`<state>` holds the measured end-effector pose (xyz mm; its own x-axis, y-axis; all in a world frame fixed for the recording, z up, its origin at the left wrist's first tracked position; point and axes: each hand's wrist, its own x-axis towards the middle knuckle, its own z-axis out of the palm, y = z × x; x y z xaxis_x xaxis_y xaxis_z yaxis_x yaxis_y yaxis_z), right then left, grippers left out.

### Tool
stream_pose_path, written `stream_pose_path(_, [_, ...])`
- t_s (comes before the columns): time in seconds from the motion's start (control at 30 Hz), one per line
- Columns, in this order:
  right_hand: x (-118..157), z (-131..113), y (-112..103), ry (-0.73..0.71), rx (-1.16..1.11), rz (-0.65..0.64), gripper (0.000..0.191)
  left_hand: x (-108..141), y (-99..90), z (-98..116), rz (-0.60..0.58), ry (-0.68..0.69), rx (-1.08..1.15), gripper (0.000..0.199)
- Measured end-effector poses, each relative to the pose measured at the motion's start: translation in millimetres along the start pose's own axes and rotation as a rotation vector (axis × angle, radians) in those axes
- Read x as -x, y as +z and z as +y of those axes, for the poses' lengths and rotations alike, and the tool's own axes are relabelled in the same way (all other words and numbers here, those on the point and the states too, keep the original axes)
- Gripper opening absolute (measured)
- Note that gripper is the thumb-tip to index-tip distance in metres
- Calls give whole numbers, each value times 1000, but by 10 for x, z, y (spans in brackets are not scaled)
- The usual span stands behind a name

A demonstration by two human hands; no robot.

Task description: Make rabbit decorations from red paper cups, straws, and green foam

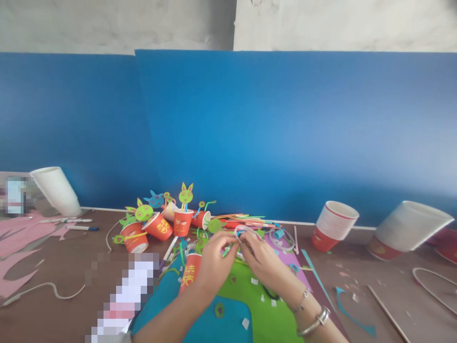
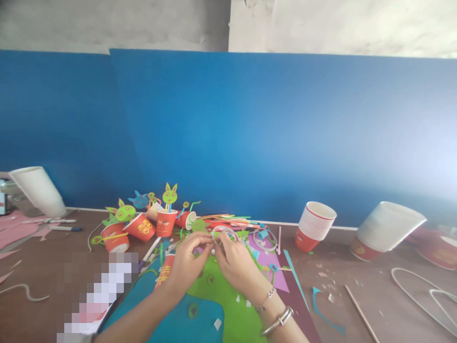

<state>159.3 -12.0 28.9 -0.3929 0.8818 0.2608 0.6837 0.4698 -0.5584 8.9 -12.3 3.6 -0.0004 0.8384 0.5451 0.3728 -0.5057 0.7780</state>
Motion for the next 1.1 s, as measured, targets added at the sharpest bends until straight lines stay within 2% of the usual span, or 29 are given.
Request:
stream_pose_path(0.27, [8,-49,-15,-28,66,38,12,-35,-8,-20,5,-10,48,12])
stream_pose_path(0.73, [2,-94,-1,-68,102,144,13,20,-46,11,26,174,-19,14])
stream_pose_path(0.83, [13,-79,40,18,-24,161,13,26,-64,33,5,213,-28,15])
stream_pose_path(0.97, [6,-74,105,160,-379,150,15,7,-92,69,14,260,-7,14])
stream_pose_path(1.1, [-14,-136,121,177,-656,160,17,25,-107,135,38,260,73,12])
